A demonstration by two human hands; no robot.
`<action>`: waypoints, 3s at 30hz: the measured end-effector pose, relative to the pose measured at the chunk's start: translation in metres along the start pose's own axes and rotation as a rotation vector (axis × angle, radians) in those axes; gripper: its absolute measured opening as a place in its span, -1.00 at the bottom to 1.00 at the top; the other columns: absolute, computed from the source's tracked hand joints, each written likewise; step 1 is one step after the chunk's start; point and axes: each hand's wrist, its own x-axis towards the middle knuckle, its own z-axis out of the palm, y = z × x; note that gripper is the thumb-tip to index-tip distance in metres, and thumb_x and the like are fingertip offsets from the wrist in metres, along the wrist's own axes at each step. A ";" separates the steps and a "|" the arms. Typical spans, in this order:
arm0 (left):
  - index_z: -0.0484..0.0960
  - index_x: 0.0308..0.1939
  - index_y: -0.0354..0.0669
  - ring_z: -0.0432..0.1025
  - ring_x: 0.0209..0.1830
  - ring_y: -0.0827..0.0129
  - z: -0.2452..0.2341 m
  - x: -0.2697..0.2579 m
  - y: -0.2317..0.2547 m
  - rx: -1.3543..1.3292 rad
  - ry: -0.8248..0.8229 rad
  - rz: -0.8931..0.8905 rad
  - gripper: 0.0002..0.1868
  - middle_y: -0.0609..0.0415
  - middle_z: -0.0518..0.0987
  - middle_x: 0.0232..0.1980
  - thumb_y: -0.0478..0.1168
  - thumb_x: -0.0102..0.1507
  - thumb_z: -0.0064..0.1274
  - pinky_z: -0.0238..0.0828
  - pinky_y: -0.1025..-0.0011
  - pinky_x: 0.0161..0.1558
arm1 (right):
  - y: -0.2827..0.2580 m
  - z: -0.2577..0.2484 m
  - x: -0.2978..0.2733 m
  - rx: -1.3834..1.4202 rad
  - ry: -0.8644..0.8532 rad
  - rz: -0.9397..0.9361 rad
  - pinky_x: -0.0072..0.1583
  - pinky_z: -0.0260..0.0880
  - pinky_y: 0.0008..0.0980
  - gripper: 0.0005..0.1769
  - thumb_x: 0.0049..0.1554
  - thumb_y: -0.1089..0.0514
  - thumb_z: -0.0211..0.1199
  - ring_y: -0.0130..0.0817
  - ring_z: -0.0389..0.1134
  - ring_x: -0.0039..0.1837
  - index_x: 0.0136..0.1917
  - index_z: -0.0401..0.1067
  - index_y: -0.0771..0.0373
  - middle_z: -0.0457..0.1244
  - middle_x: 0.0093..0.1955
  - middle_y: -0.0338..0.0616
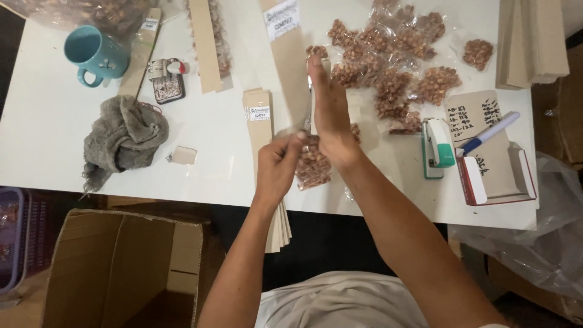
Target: Attaching cardboard labels to plastic bags of nuts using a manual stapler for retail packaging.
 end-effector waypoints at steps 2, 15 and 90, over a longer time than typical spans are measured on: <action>0.60 -0.55 -0.06 0.18 -0.58 0.63 0.001 -0.005 -0.002 0.059 -0.050 -0.033 -0.56 0.35 0.33 -0.62 0.05 0.36 0.05 0.11 0.55 -0.50 | 0.004 0.002 -0.001 -0.095 0.040 -0.106 -0.25 -0.19 -0.41 -0.35 0.07 -0.54 -0.06 -0.55 -0.30 -0.44 -0.47 -0.12 -0.07 -0.28 -0.54 -0.49; 0.11 0.48 -0.65 0.14 0.49 -0.35 -0.032 -0.007 0.018 -0.357 0.381 -0.325 -0.21 -0.66 0.23 0.44 -0.04 0.39 -0.05 0.06 -0.17 0.43 | 0.115 -0.077 0.039 -1.391 0.020 -1.293 0.03 0.33 -0.14 -0.82 0.20 -0.04 0.31 -0.20 0.29 -0.11 -0.11 0.53 0.07 0.25 -0.11 -0.19; 0.27 0.49 -0.31 0.20 0.49 -0.27 -0.035 0.021 -0.042 -0.456 0.265 -0.372 -0.36 -0.36 0.28 0.50 -0.04 0.42 -0.03 0.11 -0.20 0.40 | 0.149 -0.057 0.140 -1.553 0.330 -0.878 0.05 0.32 -0.04 -0.75 -0.06 0.13 0.34 -0.12 0.36 0.09 -0.05 0.58 0.05 0.38 0.14 -0.23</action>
